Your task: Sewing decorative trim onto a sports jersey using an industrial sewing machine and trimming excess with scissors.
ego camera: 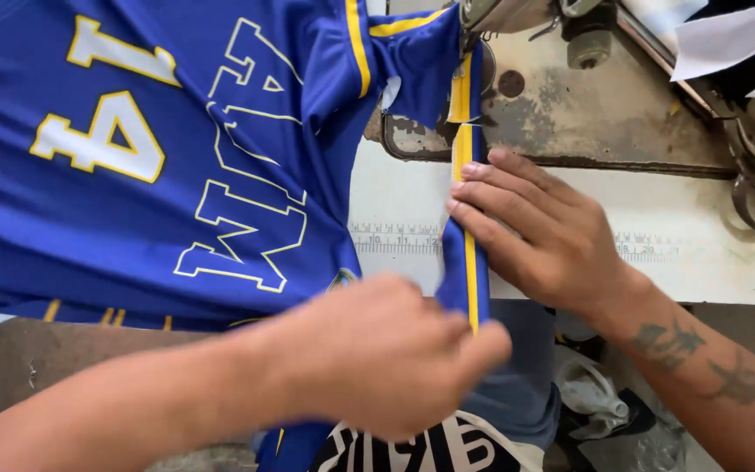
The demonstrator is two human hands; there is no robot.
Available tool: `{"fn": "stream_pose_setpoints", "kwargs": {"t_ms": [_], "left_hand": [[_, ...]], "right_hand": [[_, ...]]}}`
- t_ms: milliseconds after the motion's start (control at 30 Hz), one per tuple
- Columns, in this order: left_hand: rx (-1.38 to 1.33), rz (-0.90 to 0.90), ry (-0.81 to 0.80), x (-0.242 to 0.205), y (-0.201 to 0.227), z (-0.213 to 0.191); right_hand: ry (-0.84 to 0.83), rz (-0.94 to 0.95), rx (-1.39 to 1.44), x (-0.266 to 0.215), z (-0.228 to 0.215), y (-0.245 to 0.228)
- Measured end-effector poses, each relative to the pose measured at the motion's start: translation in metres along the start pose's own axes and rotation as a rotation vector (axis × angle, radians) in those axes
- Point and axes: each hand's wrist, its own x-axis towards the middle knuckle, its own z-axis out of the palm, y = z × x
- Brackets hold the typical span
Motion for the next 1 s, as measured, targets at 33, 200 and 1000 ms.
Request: {"fn": "stream_pose_setpoints", "kwargs": {"t_ms": [33,200,1000], "left_hand": [[-0.104,-0.046,-0.059,0.007,-0.019,0.000],[0.041,0.034,0.237,0.013,-0.109,0.007],[0.206,-0.071,0.199,0.015,-0.183,0.000]], "right_hand": [[-0.020,0.083,0.052,-0.009,0.005,0.000],[-0.023,0.191,0.129,-0.028,0.015,-0.002],[-0.049,0.217,0.203,0.001,0.022,0.046]]}}
